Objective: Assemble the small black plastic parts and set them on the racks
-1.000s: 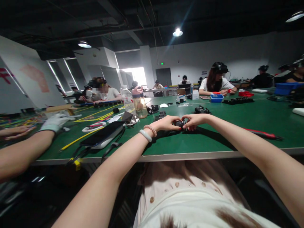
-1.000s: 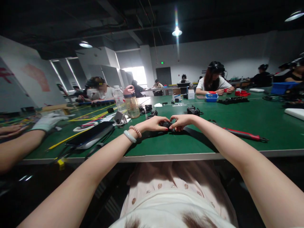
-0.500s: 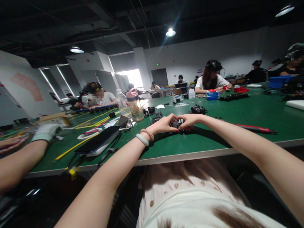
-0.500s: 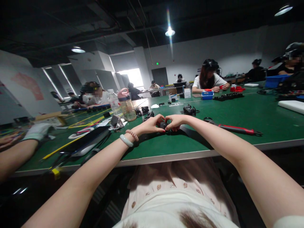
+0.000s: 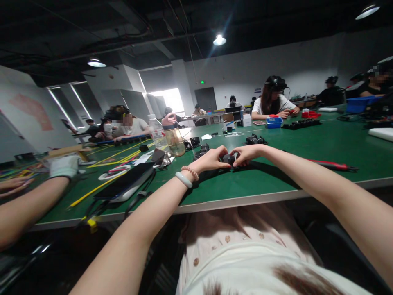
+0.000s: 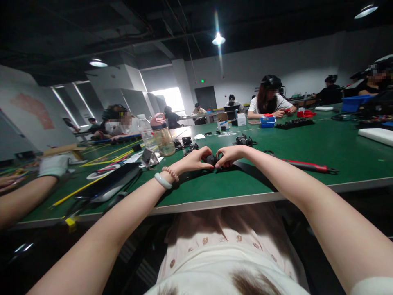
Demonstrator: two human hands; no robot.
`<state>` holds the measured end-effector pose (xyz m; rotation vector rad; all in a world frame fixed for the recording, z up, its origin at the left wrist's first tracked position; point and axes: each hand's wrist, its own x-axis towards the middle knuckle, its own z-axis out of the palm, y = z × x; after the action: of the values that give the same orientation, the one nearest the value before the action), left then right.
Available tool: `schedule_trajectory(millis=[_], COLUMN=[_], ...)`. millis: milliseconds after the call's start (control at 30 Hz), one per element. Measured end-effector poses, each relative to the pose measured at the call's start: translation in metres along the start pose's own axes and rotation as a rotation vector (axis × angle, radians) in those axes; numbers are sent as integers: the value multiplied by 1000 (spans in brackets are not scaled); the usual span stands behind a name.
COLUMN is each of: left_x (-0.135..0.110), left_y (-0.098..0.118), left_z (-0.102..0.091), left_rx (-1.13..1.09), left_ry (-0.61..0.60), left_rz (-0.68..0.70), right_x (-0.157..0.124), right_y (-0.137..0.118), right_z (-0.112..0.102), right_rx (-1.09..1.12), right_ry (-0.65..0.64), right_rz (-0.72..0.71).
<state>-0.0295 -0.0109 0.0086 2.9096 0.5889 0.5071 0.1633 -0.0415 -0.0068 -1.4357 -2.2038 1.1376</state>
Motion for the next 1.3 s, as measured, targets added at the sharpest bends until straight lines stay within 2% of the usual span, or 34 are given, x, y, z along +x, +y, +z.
schedule_trajectory(millis=[633, 1300], left_x=[-2, 2], left_y=[-1, -3], left_z=[-3, 4], left_rx=[-40, -147], left_ry=[-34, -61], left_rz=[-46, -88], right_x=[-3, 0], right_y=[-7, -5], right_z=[2, 0], right_rx=[-77, -166], right_ry=[15, -11], right_rz=[-19, -56])
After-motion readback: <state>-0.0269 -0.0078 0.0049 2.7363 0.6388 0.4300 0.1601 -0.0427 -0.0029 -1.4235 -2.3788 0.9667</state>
